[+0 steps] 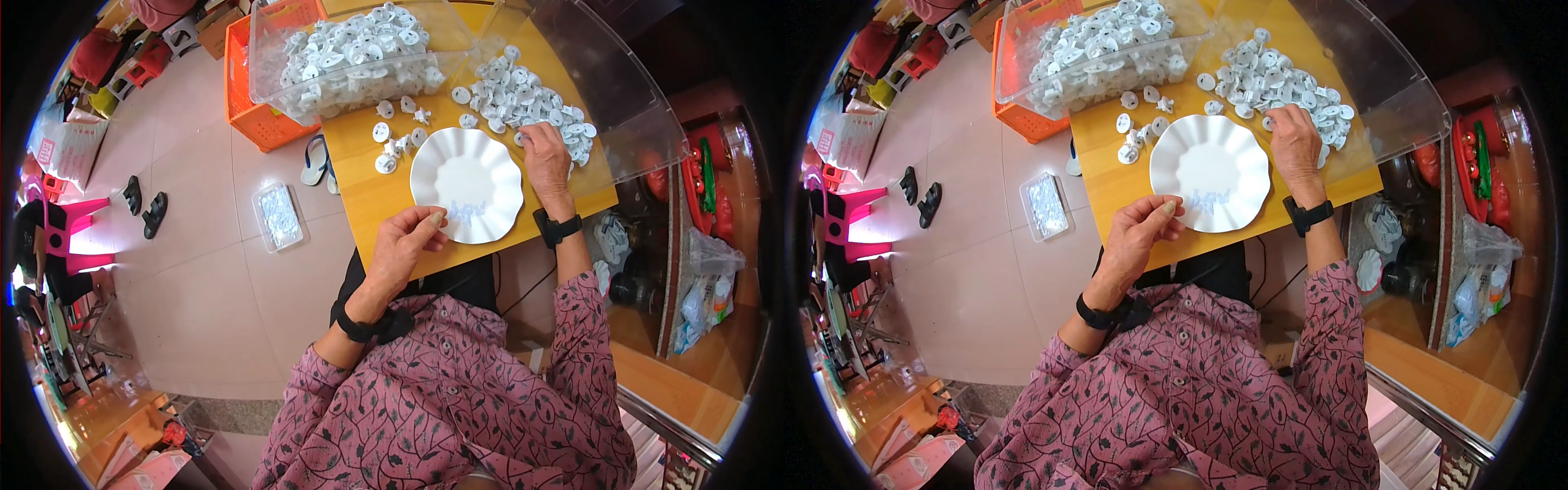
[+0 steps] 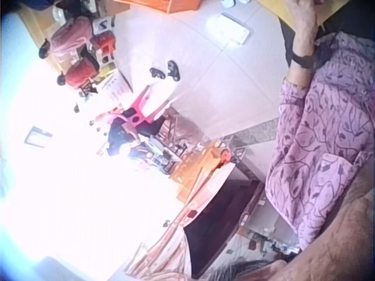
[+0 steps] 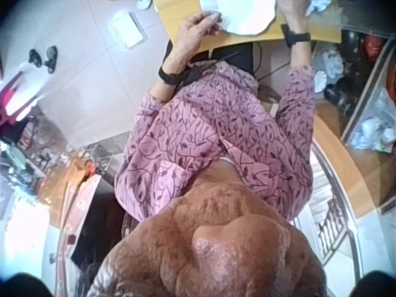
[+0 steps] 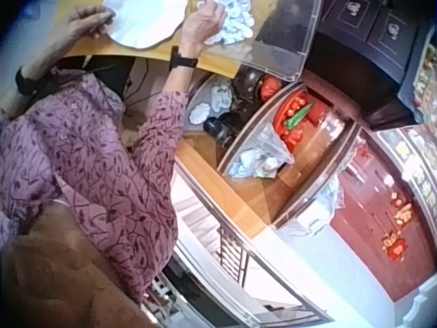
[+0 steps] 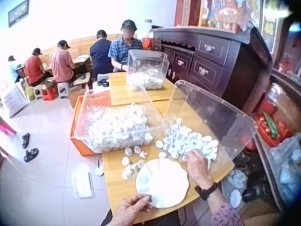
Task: Assembling small white plastic components by inserting small pins or pieces into a base part.
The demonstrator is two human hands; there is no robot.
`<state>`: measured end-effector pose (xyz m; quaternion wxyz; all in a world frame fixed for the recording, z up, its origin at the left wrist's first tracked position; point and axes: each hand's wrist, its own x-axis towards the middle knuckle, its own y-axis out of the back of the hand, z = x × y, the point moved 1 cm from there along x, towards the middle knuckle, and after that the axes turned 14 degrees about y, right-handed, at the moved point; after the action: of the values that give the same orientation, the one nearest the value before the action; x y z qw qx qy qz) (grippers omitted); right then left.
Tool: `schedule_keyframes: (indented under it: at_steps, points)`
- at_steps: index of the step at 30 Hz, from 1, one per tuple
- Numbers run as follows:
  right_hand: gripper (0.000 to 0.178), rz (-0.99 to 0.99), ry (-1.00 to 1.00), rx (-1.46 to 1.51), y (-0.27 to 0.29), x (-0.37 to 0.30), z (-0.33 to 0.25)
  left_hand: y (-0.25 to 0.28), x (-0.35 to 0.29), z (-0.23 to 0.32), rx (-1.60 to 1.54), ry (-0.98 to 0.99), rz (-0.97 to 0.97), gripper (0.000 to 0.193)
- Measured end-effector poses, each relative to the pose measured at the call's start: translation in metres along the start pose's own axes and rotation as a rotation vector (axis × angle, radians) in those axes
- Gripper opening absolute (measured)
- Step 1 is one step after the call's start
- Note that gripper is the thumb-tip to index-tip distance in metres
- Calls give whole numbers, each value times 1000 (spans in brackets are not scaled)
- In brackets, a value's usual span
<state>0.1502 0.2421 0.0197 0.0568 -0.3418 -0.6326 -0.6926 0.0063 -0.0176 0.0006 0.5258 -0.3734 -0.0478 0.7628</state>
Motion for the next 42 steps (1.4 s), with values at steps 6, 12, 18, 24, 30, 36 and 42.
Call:
schedule_keyframes:
  at_steps: [6, 12, 18, 24, 30, 36, 42]
  points:
    - [8, 114, -44, 49, 1, -9, 1, 1, -1, 1, 25, -4, -13, 29]
    - [6, 197, -307, 355, 20, -15, -32, 4, 1, 2, 20, -52, -24, 28]
    - [10, 131, -635, 1140, 35, -35, -100, -2, -1, 7, 32, -99, -102, 35]
    - [10, 23, -647, 1265, 41, -44, -137, 0, 1, -1, 28, -136, -198, 39]
    - [10, -6, -640, 1361, 46, -39, -147, 3, 3, -4, 15, -73, -207, 36]
    - [9, 90, -647, 1272, 44, -46, -138, 1, 4, -1, -165, -37, -179, 32]
    - [10, 73, -505, 659, 56, -61, -121, 11, 2, 5, -257, -75, -89, 32]
